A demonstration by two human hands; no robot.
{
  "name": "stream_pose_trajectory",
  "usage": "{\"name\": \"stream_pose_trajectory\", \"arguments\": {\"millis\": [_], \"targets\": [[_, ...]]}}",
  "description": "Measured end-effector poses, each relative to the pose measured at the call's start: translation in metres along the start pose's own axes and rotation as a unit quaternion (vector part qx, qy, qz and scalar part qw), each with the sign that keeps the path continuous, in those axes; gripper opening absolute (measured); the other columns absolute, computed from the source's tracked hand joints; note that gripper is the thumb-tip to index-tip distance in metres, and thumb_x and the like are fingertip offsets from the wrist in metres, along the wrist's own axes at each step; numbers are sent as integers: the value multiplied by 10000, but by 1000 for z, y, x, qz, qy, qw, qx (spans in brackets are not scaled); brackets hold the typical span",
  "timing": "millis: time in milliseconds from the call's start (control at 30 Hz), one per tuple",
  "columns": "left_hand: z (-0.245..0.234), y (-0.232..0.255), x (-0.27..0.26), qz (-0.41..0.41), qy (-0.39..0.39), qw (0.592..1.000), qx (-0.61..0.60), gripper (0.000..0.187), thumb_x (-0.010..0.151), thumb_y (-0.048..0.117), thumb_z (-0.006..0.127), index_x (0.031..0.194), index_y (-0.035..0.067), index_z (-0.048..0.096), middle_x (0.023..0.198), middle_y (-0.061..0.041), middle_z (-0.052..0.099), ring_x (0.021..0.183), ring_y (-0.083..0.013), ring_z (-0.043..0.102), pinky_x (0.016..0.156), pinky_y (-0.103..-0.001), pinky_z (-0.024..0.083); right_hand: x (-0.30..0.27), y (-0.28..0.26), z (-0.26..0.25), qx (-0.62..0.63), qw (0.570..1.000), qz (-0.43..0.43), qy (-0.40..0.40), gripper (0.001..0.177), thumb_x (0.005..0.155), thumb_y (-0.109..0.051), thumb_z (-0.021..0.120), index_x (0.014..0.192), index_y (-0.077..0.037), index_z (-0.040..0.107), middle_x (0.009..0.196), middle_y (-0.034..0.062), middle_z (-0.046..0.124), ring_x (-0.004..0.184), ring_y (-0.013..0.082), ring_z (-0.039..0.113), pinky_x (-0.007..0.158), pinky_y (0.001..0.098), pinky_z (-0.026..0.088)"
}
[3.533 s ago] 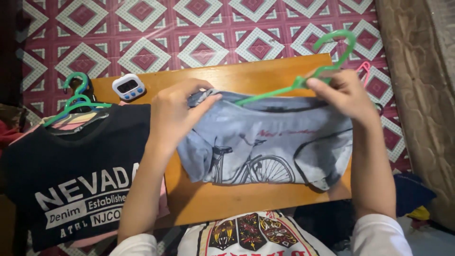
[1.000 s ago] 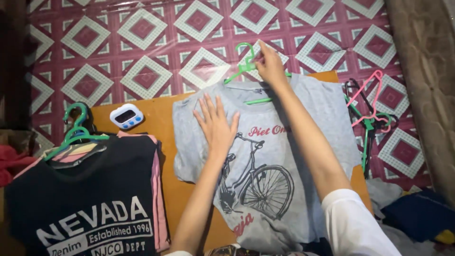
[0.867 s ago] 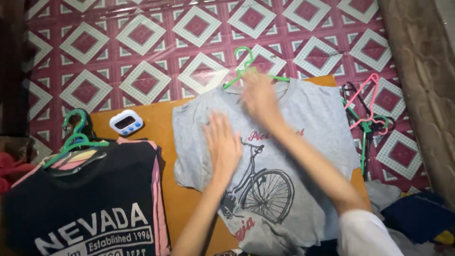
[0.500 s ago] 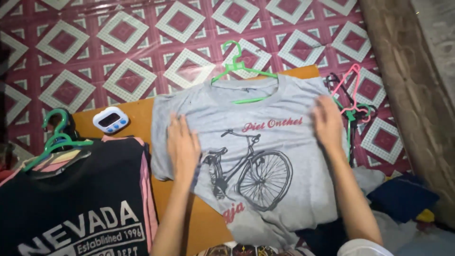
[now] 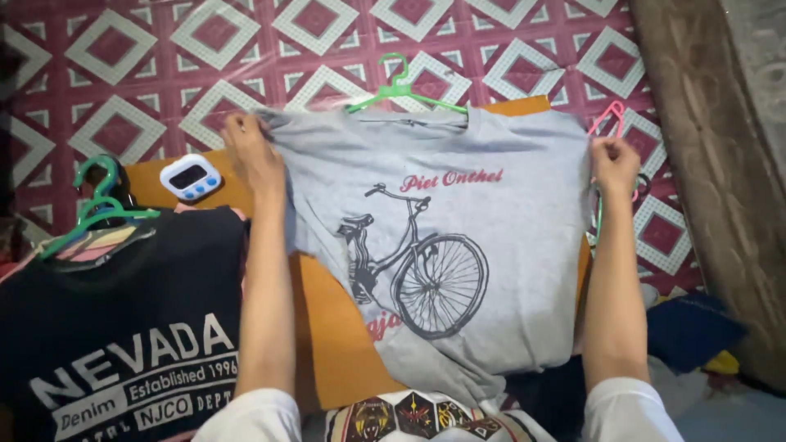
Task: The recorder folds t-shirts and places them onto hangers for organization.
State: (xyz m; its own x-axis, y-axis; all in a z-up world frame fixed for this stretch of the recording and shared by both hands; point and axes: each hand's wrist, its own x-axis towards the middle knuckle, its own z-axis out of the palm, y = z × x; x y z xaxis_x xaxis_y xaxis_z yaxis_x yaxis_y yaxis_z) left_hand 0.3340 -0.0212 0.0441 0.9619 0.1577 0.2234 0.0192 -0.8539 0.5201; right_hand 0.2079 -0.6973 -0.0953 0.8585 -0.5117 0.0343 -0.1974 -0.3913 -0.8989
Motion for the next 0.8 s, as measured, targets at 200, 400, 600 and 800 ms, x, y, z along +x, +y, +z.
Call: {"name": "stream_pose_trajectory", "arguments": {"millis": [200,400,600,800], "targets": [[64,102,-138,108,39,987,-113,504,948,78,550,1441,-26,520,1560,-258,453,1535,-450,345,1296,-551,261,-161,-231,148,-135,963,-232,6,417,1043,-192,587,1414,-9,527,1475,212,562,1406,382,510,1234,437,385],[1,80,-175,172,-114,978,-3,720,899,465,633,1495,96,471,1609,-199,352,1481,-389,307,1194,-602,210,-195,-228,135,-392,863,-303,-95,583,939,-428,625,1445,-144,570,1541,148,508,1457,337,399,1173,543,254],[-44,40,-210,103,12,991,-83,496,1024,242,597,1455,15,503,1603,-294,409,1456,-463,397,1221,-535,318,-212,-151,26,-373,907,-160,109,713,1061,-448,677,1473,102,485,1506,342,489,1402,489,459,1192,536,347],[-71,42,-242,-67,-28,993,94,495,895,355,723,1225,12,590,1174,-221,601,1047,-426,561,901,-550,410,-297,-132,17,-457,879,-32,130,566,952,-519,759,1085,26,688,1083,272,616,1037,486,570,899,546,461]]}}
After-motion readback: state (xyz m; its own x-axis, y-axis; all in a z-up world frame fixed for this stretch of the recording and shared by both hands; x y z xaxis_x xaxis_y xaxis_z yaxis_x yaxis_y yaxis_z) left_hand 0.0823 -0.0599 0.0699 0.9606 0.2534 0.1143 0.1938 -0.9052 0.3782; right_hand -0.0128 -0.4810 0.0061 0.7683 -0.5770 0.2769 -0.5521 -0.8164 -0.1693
